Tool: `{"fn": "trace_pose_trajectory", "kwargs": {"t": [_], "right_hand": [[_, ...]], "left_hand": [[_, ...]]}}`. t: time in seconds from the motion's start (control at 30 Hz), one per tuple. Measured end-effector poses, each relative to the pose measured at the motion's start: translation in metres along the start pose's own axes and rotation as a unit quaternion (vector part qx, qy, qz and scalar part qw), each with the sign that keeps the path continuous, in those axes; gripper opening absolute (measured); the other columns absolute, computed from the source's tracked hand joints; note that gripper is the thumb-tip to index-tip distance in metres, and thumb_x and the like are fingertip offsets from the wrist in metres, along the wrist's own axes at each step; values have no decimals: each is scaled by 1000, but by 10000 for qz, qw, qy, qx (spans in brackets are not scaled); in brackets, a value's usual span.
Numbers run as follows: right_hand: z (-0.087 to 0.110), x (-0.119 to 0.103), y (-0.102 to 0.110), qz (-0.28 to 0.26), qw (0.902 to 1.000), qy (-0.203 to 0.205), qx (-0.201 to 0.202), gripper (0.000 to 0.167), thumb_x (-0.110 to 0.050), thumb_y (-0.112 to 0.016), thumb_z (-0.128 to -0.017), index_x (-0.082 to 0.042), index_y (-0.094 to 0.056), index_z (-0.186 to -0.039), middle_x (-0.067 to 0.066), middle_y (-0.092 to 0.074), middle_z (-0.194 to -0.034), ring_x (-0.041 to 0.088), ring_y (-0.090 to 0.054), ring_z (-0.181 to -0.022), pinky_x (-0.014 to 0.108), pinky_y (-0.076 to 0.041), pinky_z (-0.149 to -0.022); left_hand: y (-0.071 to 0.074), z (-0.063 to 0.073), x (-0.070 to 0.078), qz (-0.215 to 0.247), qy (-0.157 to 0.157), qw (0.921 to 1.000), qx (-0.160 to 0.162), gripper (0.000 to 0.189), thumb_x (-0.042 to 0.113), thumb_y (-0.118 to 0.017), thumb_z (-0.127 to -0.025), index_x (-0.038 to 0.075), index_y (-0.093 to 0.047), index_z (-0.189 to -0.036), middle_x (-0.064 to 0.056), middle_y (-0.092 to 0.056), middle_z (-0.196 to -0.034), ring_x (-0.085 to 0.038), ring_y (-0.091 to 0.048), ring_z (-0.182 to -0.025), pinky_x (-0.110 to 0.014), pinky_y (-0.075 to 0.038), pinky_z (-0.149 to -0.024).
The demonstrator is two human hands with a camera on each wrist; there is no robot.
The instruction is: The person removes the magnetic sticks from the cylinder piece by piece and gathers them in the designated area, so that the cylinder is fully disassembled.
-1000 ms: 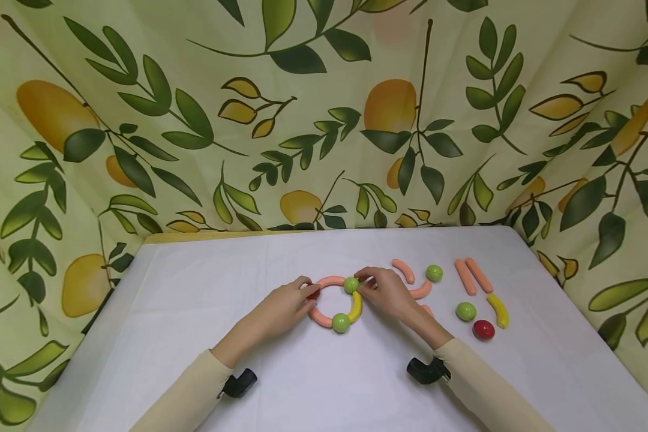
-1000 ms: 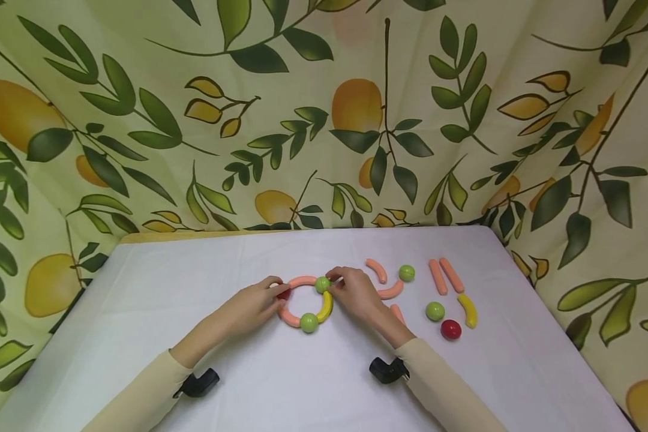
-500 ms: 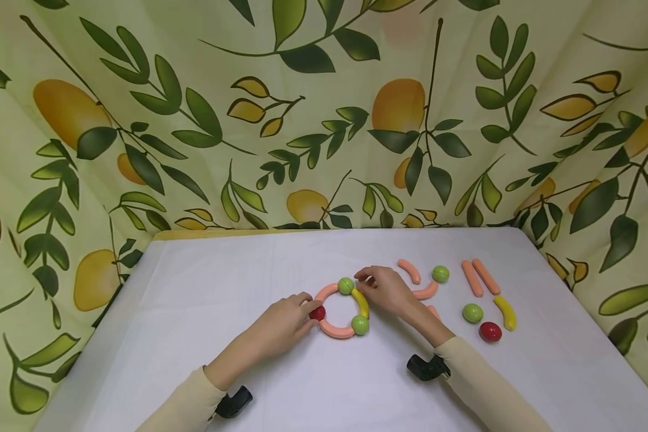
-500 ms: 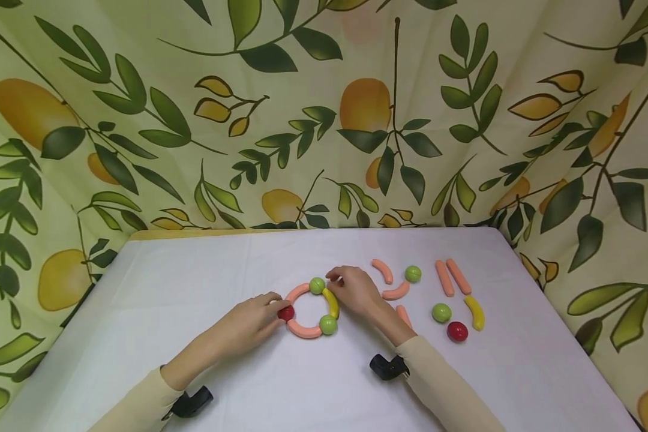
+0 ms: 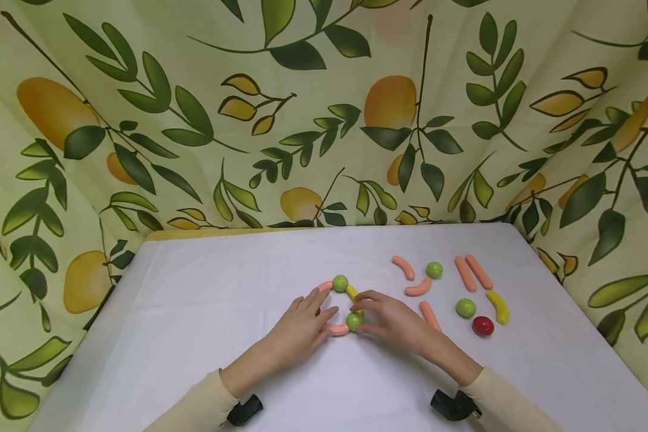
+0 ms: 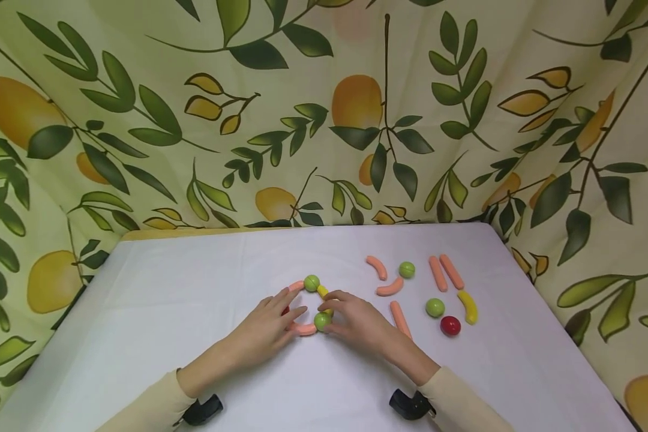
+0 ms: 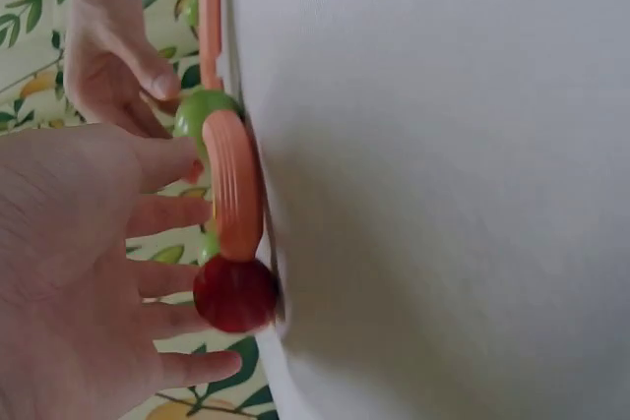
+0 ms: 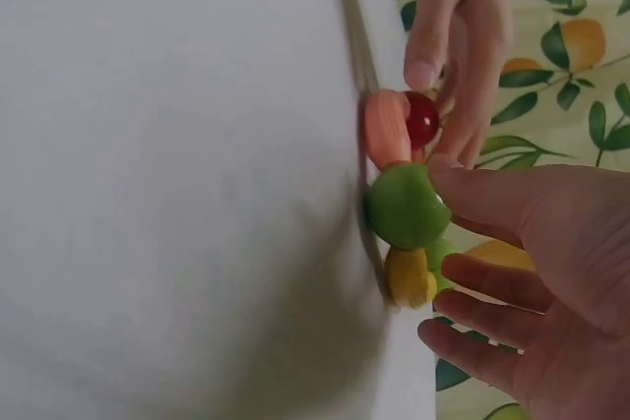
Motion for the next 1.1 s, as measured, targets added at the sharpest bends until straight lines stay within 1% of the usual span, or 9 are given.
{"fn": "trace_pose_trajectory", "kwargs": {"t": [0.1, 0.2, 0.37, 0.5, 0.6, 0.8, 0.93, 1.03, 1.1], "right_hand": [[2, -1, -6, 155, 9999, 29, 26, 36, -23, -80, -82, -12, -70, -115, 6, -61, -126, 22, -58, -118, 37, -51, -95], [2, -4, -10, 383, 9991, 113, 163, 39, -23, -82, -80, -10, -70, -115, 6, -62, -125, 24, -58, -119, 39, -51, -95], [0, -10, -14, 730, 9966, 255, 278, 41, -22, -83, -78, -9, -69, -115, 3, -63, -120, 23, -55, -119, 40, -53, -90], [-1, -12, -16, 1013, 9942, 229, 287, 39, -19, -83, -78, -11, -69, -114, 1, -66, -117, 23, -54, -119, 39, -55, -87], [-1, -13, -17, 1104, 9931, 201, 333, 38, -17, -84, -77, -12, -70, -112, 0, -67, -114, 24, -55, -119, 39, -55, -87], [0, -14, -16, 972, 9943, 207, 383, 37, -15, -83, -78, -10, -70, -112, 2, -68, -113, 27, -55, -121, 41, -52, -93], [1, -12, -16, 763, 9961, 191, 412, 38, -13, -83, -78, -10, -70, -113, 1, -69, -113, 28, -55, -122, 43, -49, -97], [2, -10, -15, 441, 9981, 135, 401, 38, -13, -82, -79, -9, -69, -115, 3, -68, -117, 29, -54, -124, 45, -47, -100], [3, -7, -13, 54, 9992, 20, 402, 38, -13, -80, -81, -8, -68, -117, 6, -66, -121, 29, -54, -125, 45, -46, -101]], "left_hand": [[-5, -4, 3, 39, 65, 9998, -160, 45, 32, -55, -100, 11, -54, -140, -21, -34, -154, -38, -26, -144, -57, -37, -106], [-10, -5, 4, -89, 180, 9991, -365, 52, 39, -52, -101, 14, -48, -146, -19, -29, -157, -37, -20, -146, -58, -35, -107], [-13, -5, 7, -644, 115, 9966, -498, 54, 43, -51, -100, 18, -46, -148, -14, -34, -156, -36, -20, -146, -57, -36, -106], [-15, -5, 9, -1122, 20, 9926, -471, 50, 43, -46, -102, 21, -47, -147, -11, -38, -153, -35, -22, -144, -55, -39, -104], [-16, -7, 9, -1311, 4, 9903, -454, 48, 42, -45, -103, 24, -48, -146, -9, -40, -152, -34, -22, -144, -53, -40, -103], [-16, -7, 8, -1480, -13, 9879, -459, 48, 43, -45, -102, 25, -48, -147, -6, -44, -150, -32, -24, -143, -52, -42, -102], [-16, -7, 8, -1462, -13, 9882, -457, 48, 42, -46, -102, 25, -48, -146, -6, -44, -150, -32, -24, -143, -52, -42, -102], [-17, -8, 8, -1376, -1, 9894, -463, 47, 42, -47, -102, 24, -48, -146, -7, -44, -150, -33, -24, -143, -53, -42, -102], [-17, -8, 8, -1302, 12, 9904, -463, 47, 41, -47, -102, 23, -49, -146, -7, -44, -150, -33, -23, -144, -54, -41, -103]]}}
Point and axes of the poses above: each hand's wrist, its own z-axis away from the middle knuckle, its own y-axis out of the back of the hand, x = y × z, the point moved 6 cm from there along -z, towards the middle knuckle
